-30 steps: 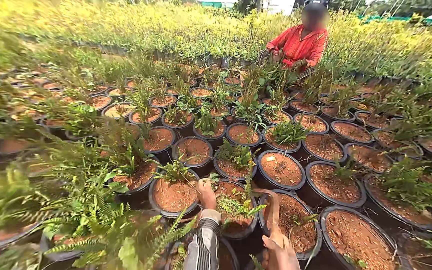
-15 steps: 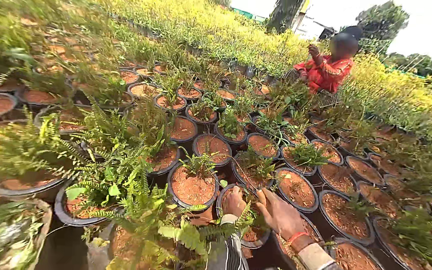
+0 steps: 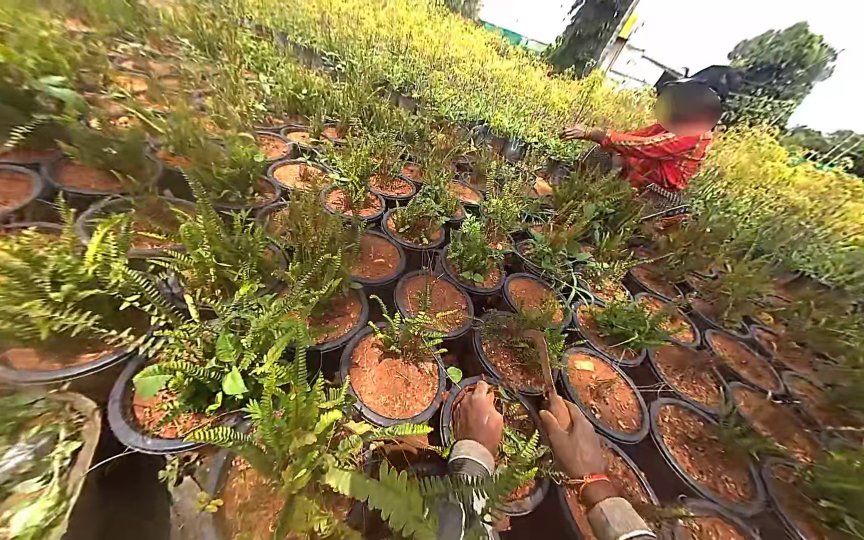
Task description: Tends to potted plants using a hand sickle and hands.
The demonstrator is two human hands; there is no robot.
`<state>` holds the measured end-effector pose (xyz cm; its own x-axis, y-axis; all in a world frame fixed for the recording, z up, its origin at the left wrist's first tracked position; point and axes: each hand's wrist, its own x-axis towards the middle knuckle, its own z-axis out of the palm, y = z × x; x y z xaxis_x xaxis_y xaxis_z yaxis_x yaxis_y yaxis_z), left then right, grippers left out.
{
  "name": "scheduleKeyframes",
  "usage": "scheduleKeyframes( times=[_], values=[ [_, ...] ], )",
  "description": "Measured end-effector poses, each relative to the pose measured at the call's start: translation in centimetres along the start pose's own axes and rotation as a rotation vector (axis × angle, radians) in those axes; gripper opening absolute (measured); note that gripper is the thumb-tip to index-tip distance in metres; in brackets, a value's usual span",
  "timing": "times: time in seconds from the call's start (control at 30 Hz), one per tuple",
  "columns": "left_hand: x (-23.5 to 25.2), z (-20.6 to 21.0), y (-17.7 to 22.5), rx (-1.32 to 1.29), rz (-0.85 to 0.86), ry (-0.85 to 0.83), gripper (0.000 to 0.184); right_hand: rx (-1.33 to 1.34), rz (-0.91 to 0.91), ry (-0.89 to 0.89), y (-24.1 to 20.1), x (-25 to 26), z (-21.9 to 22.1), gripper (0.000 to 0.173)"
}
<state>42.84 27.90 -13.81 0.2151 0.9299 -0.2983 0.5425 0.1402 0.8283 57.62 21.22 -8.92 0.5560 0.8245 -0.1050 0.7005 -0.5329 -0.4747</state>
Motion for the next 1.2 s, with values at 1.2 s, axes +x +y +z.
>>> scheduleKeyframes(
  times=[1.2],
  values=[
    [-0.4,-1.0,0.3,0.067,0.002,0.03,0.038,-0.585,-0.33,-0.384,-3.7,-1.3,-4.0,0.058]
  ],
)
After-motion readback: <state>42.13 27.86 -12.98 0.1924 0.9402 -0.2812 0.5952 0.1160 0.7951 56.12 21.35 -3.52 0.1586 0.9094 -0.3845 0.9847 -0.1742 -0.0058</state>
